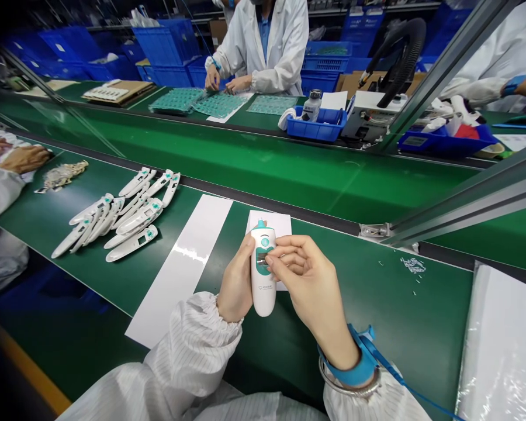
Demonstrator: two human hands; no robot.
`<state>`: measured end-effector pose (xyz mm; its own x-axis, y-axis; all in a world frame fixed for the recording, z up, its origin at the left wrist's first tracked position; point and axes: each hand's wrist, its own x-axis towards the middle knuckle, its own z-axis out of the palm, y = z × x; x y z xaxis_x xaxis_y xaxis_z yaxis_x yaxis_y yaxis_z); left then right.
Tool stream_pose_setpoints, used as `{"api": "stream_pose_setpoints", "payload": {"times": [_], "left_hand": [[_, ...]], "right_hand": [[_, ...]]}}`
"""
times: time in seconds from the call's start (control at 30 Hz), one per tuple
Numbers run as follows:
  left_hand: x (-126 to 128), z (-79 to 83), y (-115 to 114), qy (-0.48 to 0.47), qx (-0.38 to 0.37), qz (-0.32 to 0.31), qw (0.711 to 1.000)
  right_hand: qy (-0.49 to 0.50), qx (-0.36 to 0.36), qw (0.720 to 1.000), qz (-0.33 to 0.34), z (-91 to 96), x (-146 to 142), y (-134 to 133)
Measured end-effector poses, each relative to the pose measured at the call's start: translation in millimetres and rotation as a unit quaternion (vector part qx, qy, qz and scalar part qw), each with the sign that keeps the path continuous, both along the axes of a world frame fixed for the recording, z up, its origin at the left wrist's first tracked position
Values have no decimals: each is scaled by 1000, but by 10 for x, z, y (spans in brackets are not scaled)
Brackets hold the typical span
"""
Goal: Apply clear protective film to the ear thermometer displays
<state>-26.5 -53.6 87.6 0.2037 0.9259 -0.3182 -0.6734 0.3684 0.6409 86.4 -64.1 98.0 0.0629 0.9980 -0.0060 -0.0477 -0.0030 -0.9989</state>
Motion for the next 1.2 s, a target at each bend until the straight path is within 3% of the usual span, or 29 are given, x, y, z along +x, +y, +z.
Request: {"api": "stream_pose_setpoints", "payload": {"times": [1.2], "left_hand": [[-27, 81, -20, 23, 9, 4, 1000]], "right_hand": [[-102, 35, 993, -47, 2, -39, -37]]}}
